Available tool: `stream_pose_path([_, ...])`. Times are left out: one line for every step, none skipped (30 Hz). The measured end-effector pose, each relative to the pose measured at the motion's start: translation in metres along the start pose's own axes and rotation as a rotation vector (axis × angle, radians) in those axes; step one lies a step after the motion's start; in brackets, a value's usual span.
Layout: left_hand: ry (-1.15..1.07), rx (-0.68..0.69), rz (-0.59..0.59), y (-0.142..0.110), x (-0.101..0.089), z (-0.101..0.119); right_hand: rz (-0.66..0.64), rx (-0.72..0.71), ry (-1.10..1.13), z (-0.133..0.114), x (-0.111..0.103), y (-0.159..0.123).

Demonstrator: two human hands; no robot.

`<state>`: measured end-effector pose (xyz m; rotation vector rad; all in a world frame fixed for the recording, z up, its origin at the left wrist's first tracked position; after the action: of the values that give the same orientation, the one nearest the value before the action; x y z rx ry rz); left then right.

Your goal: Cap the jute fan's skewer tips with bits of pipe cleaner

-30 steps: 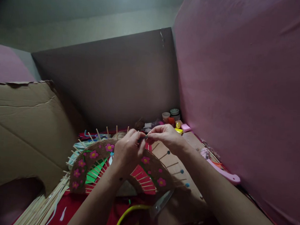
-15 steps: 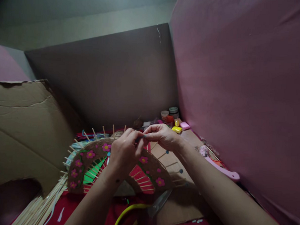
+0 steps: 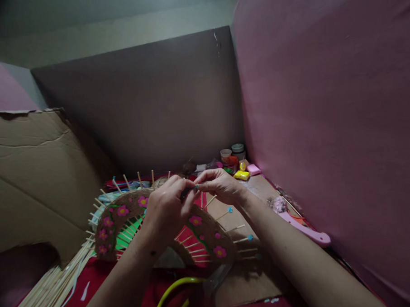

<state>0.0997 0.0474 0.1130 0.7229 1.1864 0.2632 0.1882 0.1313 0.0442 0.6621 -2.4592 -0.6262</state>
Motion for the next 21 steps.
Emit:
stream_pose_path([-0.004,0.002,-0.001,0.000,0.000,0.000,0.000,0.009,0.016,0.000,0.001,0.000])
stream_pose_path([-0.008,0.004,-0.001,0.000,-0.001,0.000,0.001,0.022,0.029,0.001,0.002,-0.001])
stream_pose_path([-0.014,0.008,0.001,0.000,-0.001,0.001,0.007,0.034,0.040,0.001,0.003,-0.001])
stream_pose_path([-0.020,0.011,0.005,0.000,-0.002,0.001,0.019,0.044,0.047,0.002,0.003,-0.002])
stream_pose_path([-0.028,0.014,0.009,-0.001,-0.002,0.001,0.032,0.051,0.051,0.002,0.003,-0.002])
stream_pose_path([-0.036,0.017,0.011,-0.001,-0.003,0.001,0.045,0.054,0.052,0.003,0.003,-0.002])
stream_pose_path([-0.044,0.018,0.012,-0.001,-0.003,0.001,0.054,0.055,0.053,0.004,0.003,-0.003])
stream_pose_path([-0.049,0.019,0.012,-0.001,-0.003,0.001,0.057,0.056,0.057,0.004,0.004,-0.003])
stream_pose_path([-0.054,0.019,0.012,-0.001,-0.003,0.001,0.058,0.059,0.066,0.004,0.005,-0.003])
stream_pose_path([-0.058,0.018,0.015,-0.001,-0.003,0.002,0.059,0.063,0.079,0.004,0.005,-0.004])
stream_pose_path([-0.061,0.018,0.018,-0.002,-0.003,0.002,0.061,0.068,0.094,0.004,0.006,-0.004])
stream_pose_path([-0.062,0.018,0.020,-0.002,-0.003,0.002,0.063,0.075,0.108,0.004,0.007,-0.004])
stream_pose_path([-0.061,0.020,0.023,-0.002,-0.003,0.003,0.068,0.080,0.119,0.004,0.008,-0.005])
stream_pose_path([-0.057,0.022,0.023,-0.002,-0.003,0.003,0.075,0.086,0.127,0.004,0.008,-0.005])
stream_pose_path([-0.052,0.023,0.022,-0.003,-0.003,0.004,0.081,0.092,0.131,0.004,0.008,-0.005])
stream_pose_path([-0.043,0.024,0.020,-0.003,-0.003,0.004,0.085,0.097,0.132,0.004,0.008,-0.006])
stream_pose_path([-0.033,0.023,0.021,-0.003,-0.003,0.004,0.087,0.100,0.133,0.004,0.009,-0.006])
stream_pose_path([-0.022,0.021,0.023,-0.003,-0.003,0.004,0.088,0.100,0.137,0.005,0.009,-0.006])
stream_pose_path([-0.014,0.020,0.025,-0.003,-0.003,0.004,0.086,0.100,0.145,0.005,0.010,-0.006])
stream_pose_path([-0.009,0.020,0.029,-0.003,-0.004,0.004,0.081,0.100,0.154,0.005,0.011,-0.006])
stream_pose_path([-0.007,0.021,0.034,-0.003,-0.004,0.004,0.075,0.103,0.160,0.005,0.011,-0.006])
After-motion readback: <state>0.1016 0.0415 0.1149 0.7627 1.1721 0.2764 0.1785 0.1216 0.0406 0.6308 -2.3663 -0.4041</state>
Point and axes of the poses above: each hand's wrist, its own y-axis towards the middle knuckle, its own x-axis out of the palm, z = x × y, the point moved 7 cm from there along y, towards the middle knuckle, and after that the axes turned 13 degrees about -x, right-handed, at the moved point
